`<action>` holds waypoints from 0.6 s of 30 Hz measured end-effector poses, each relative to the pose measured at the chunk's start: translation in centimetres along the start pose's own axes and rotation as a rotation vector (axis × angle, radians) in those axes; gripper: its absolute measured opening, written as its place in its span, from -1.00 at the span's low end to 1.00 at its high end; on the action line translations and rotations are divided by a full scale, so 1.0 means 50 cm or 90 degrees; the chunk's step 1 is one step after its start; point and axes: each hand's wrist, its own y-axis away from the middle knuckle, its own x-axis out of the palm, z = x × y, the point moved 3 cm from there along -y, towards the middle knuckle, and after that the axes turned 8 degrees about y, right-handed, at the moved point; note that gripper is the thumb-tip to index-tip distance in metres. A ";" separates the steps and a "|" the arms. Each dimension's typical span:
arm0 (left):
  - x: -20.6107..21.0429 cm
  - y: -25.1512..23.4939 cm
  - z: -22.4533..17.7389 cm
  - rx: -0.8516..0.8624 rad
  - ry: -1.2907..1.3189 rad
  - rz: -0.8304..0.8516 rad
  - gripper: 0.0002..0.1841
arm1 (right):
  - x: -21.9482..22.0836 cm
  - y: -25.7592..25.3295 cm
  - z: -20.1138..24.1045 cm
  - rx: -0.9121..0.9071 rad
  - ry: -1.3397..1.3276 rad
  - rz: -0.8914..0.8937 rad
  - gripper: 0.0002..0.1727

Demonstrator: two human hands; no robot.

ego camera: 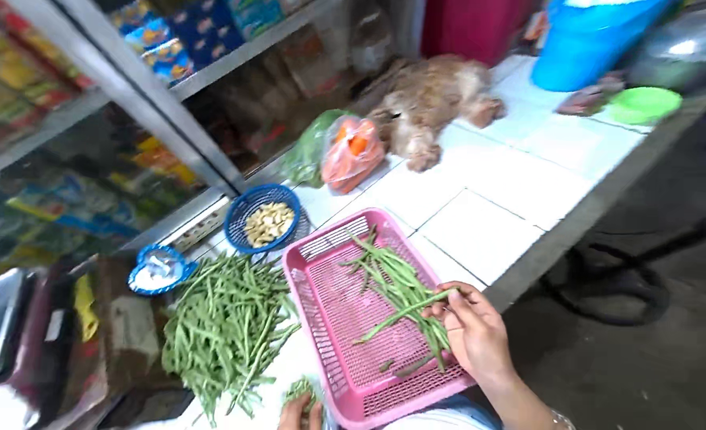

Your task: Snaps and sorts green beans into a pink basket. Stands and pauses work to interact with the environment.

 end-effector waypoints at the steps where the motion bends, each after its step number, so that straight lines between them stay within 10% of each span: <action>1: 0.008 0.000 -0.042 0.058 0.061 -0.022 -0.69 | 0.008 0.004 -0.006 0.009 0.002 0.024 -0.67; 11: 0.071 0.003 -0.129 0.290 0.276 -0.122 -0.82 | 0.040 0.015 -0.041 0.021 0.029 0.221 -0.71; 18: 0.080 0.041 -0.124 0.404 0.093 -0.343 -0.81 | 0.092 0.111 -0.085 0.171 0.152 0.585 -0.63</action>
